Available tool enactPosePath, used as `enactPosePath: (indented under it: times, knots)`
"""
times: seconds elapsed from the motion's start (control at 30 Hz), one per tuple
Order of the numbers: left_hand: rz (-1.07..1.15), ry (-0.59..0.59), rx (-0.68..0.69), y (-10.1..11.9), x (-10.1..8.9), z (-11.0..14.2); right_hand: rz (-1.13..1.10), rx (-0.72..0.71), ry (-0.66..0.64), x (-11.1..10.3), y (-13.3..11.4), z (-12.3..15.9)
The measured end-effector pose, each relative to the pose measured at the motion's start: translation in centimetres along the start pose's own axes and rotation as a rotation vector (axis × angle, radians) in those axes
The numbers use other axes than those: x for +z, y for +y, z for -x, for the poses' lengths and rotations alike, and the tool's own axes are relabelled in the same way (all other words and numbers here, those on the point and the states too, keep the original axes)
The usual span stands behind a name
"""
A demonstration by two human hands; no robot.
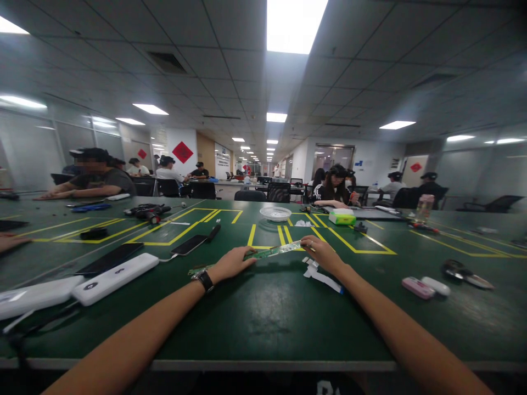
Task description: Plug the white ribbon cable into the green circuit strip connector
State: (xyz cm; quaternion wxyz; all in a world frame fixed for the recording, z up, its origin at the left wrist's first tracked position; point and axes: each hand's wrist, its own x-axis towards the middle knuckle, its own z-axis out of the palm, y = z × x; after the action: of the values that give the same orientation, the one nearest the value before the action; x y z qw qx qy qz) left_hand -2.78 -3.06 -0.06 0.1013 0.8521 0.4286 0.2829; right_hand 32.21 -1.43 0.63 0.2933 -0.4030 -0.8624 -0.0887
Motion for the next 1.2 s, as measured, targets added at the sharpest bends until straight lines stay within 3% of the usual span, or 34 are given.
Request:
enactPosePath:
  times: [0.07,0.27,0.4,0.53,0.97,1.2]
  knots:
    - [-0.021,-0.005,-0.001,0.0,-0.1,-0.1,0.016,0.031,-0.019,-0.2,-0.1,0.0]
    - [-0.123,-0.008,-0.015,-0.6,-0.1,-0.1,0.128,0.302,-0.175,-1.5,-0.4,0.0]
    - [-0.148,0.028,-0.027,-1.2,0.1,0.0,0.124,0.279,-0.365,-2.3,-0.1,0.3]
    - [-0.187,-0.001,-0.044,-1.3,0.1,-0.1,0.045,0.247,-0.457,-2.5,0.1,0.4]
    - [-0.251,-0.032,-0.084,-0.8,-0.2,0.0,-0.224,0.289,-0.395,-1.3,1.0,0.5]
    - [-0.437,-0.039,-0.149,-0.2,-0.7,0.0,-0.244,0.25,-0.366,-0.4,0.5,0.5]
